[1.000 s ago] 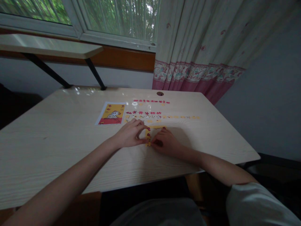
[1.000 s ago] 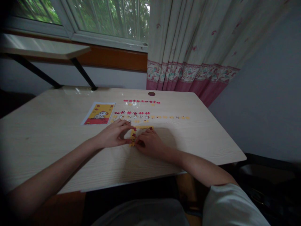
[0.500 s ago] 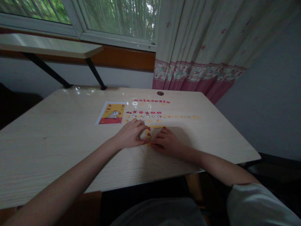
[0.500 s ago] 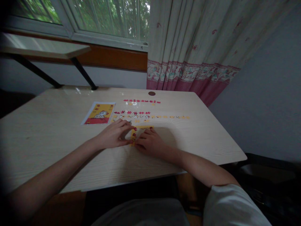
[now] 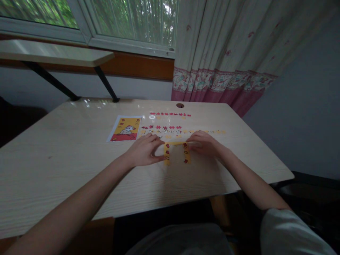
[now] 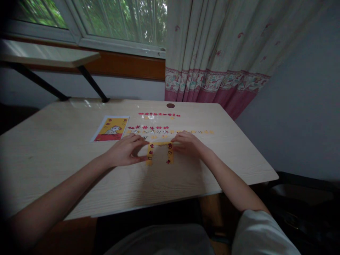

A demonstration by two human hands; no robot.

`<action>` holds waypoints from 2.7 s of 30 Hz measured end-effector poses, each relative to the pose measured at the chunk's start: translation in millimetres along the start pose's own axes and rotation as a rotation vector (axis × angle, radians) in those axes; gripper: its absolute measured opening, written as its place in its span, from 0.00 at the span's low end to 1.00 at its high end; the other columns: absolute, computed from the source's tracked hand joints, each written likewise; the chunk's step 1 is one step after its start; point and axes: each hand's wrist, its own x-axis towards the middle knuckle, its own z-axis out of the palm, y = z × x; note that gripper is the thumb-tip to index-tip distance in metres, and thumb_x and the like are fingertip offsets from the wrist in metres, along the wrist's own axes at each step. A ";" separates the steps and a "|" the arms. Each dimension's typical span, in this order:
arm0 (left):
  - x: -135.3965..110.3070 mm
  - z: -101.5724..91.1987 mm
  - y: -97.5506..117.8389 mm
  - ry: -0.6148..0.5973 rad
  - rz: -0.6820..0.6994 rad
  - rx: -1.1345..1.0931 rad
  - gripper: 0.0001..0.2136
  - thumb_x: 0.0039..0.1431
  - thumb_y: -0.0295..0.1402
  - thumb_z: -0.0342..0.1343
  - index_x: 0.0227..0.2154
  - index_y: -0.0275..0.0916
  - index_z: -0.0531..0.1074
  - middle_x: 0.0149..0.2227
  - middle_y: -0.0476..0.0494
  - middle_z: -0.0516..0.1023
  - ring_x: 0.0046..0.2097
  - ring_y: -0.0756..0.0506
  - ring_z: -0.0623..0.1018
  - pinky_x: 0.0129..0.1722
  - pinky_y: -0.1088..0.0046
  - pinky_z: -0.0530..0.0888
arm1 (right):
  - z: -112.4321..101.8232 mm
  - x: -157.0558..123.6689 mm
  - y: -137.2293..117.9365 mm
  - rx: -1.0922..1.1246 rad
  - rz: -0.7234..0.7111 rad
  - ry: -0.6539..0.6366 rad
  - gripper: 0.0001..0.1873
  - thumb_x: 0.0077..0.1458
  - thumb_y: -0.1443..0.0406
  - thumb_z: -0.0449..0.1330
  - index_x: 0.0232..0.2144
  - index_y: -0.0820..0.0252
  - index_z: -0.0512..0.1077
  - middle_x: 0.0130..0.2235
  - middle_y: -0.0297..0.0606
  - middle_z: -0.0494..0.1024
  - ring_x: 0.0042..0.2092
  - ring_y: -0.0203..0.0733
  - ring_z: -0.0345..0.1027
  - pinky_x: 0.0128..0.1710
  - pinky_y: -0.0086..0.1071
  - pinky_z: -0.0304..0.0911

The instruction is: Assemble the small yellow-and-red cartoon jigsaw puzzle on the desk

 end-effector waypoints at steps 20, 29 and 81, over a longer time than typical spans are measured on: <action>0.1 3.0 3.0 -0.007 0.013 0.049 0.31 0.53 0.57 0.51 0.50 0.36 0.69 0.42 0.38 0.71 0.43 0.38 0.70 0.42 0.61 0.68 | 2.2 3.6 -8.8 0.044 0.064 -0.161 0.20 0.51 0.59 0.64 0.47 0.59 0.72 0.45 0.44 0.74 0.47 0.43 0.66 0.48 0.38 0.60; 0.6 3.2 1.4 0.008 0.011 0.026 0.30 0.53 0.55 0.52 0.51 0.37 0.68 0.41 0.39 0.71 0.43 0.39 0.70 0.42 0.62 0.67 | 2.3 2.3 -6.0 0.064 0.047 -0.157 0.20 0.53 0.59 0.62 0.48 0.58 0.71 0.45 0.44 0.73 0.46 0.43 0.66 0.48 0.39 0.61; 1.0 3.2 -1.3 0.111 0.021 -0.009 0.16 0.63 0.40 0.47 0.47 0.37 0.70 0.39 0.39 0.72 0.40 0.42 0.71 0.41 0.64 0.69 | 14.4 105.4 95.9 -0.172 0.578 -0.042 0.09 0.52 0.66 0.61 0.36 0.66 0.75 0.36 0.45 0.77 0.38 0.41 0.68 0.39 0.30 0.59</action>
